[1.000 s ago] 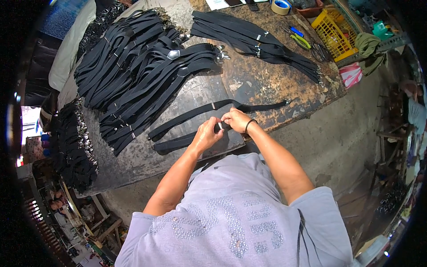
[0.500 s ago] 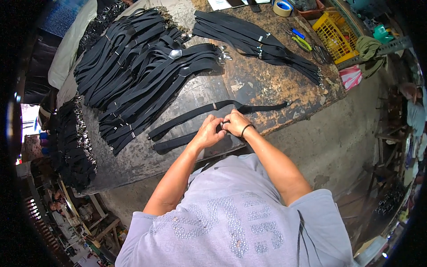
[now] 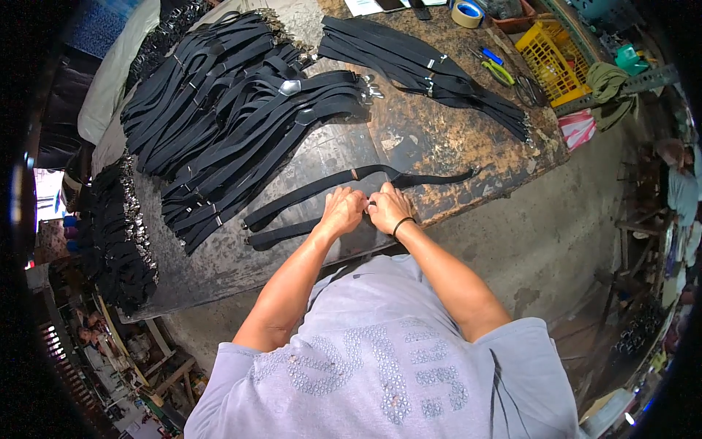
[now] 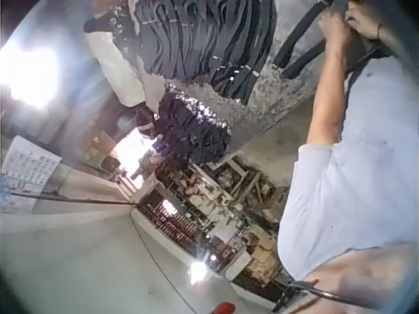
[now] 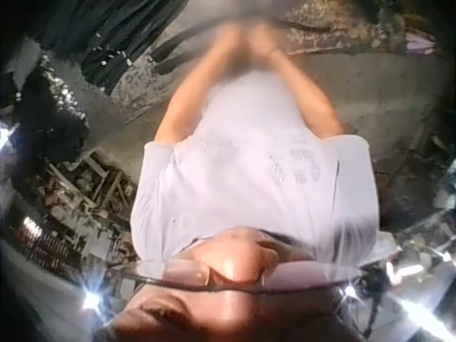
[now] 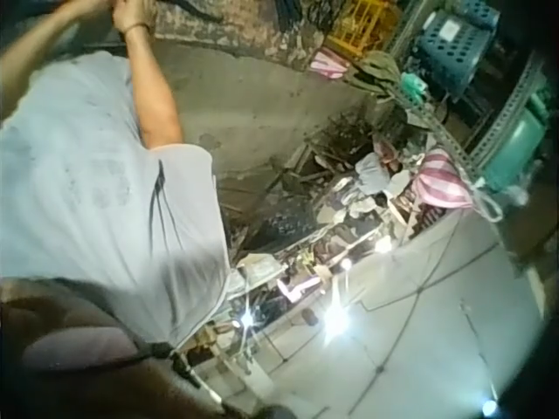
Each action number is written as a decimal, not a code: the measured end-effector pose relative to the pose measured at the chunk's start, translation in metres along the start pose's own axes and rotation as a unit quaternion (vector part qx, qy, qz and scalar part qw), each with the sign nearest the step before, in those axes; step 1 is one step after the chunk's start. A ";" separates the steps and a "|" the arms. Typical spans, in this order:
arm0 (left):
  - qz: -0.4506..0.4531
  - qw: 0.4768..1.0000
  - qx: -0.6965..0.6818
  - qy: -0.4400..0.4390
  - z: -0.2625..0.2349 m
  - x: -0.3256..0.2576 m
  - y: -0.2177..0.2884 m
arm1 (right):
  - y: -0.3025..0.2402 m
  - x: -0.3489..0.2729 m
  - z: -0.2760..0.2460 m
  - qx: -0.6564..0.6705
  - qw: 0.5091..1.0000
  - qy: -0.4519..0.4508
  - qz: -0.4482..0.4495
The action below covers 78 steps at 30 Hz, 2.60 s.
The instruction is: Assembling black suspender straps by attaching clips and buckles at a workshop table.
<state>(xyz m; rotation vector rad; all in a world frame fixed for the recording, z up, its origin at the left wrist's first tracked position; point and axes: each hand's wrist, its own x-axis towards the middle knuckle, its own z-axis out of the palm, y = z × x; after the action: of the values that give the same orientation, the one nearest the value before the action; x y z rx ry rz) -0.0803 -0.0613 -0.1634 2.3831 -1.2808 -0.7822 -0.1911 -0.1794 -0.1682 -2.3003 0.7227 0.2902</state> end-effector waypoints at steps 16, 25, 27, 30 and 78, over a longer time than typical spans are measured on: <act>-0.007 0.996 -0.085 -0.006 -0.004 -0.003 -0.002 | -0.003 0.000 -0.002 0.038 0.999 0.001 0.008; -0.129 0.989 -0.055 0.045 0.005 -0.009 0.011 | -0.021 -0.001 0.004 -0.054 0.997 0.036 0.038; -0.130 0.989 -0.068 0.024 -0.008 -0.019 0.006 | -0.022 0.000 -0.002 -0.045 0.997 0.022 0.060; -0.044 0.996 -0.064 0.041 -0.019 -0.034 -0.015 | -0.022 0.005 -0.006 -0.042 0.996 0.006 0.076; -0.181 0.978 0.015 0.101 -0.086 -0.172 -0.204 | -0.038 0.060 0.028 -0.090 0.941 0.317 -0.076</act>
<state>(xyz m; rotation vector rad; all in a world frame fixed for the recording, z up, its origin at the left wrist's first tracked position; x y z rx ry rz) 0.0296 0.1960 -0.1463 2.6801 -0.7947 -0.5956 -0.1200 -0.1625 -0.1907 -2.6259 0.8410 -0.5054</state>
